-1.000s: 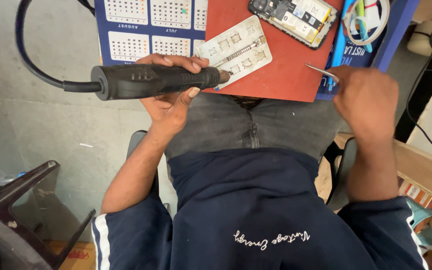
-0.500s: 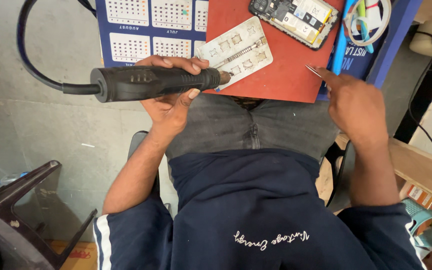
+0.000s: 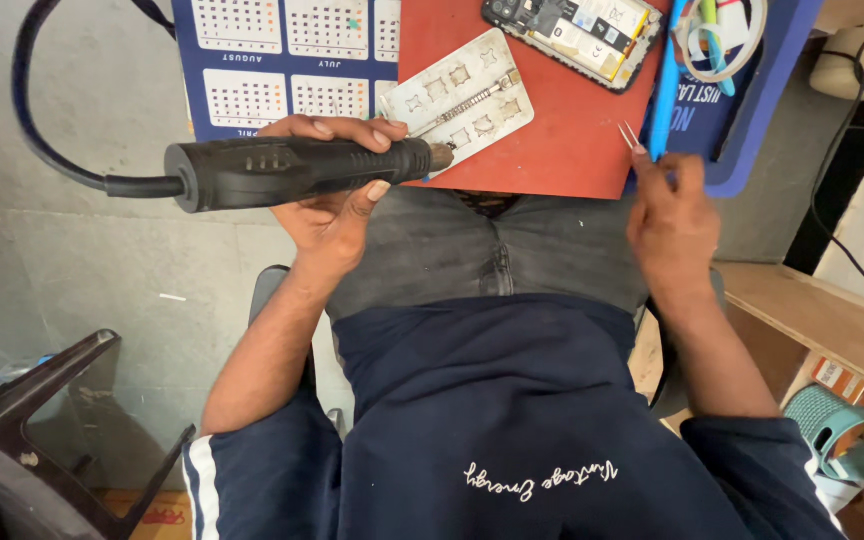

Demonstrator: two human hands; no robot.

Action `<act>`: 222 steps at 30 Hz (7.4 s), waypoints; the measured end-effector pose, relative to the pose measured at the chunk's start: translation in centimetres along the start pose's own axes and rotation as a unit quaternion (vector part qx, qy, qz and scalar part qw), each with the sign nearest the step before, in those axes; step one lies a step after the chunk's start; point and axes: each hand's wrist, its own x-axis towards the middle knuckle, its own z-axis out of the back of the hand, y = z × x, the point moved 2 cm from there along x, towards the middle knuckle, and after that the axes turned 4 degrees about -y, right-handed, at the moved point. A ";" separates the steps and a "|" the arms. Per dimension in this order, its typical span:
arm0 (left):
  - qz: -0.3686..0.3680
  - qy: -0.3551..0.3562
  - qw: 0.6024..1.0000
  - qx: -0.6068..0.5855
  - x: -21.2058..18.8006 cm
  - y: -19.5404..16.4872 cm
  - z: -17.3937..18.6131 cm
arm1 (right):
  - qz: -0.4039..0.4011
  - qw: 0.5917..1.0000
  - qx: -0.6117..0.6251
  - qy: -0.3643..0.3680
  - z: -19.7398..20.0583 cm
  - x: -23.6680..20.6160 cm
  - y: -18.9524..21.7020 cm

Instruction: The person works on a disassembled mobile phone, using tweezers to handle small components, applying flux from a blue container, and using a hot air gun to heat a section of the motherboard. They then use a screwdriver to adjust parts on the board.

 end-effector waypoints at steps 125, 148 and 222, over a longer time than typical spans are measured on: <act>0.011 0.006 1.000 0.000 0.2 0.0 -0.2 | -0.009 0.945 -0.066 0.321 3.9 1.7 2.0; -0.012 0.014 0.999 0.036 0.4 -0.1 0.4 | -0.215 0.685 0.615 0.326 -7.2 0.9 8.1; -0.012 0.016 1.000 0.019 0.3 0.3 0.5 | -0.209 0.652 0.616 0.390 -7.8 2.8 9.8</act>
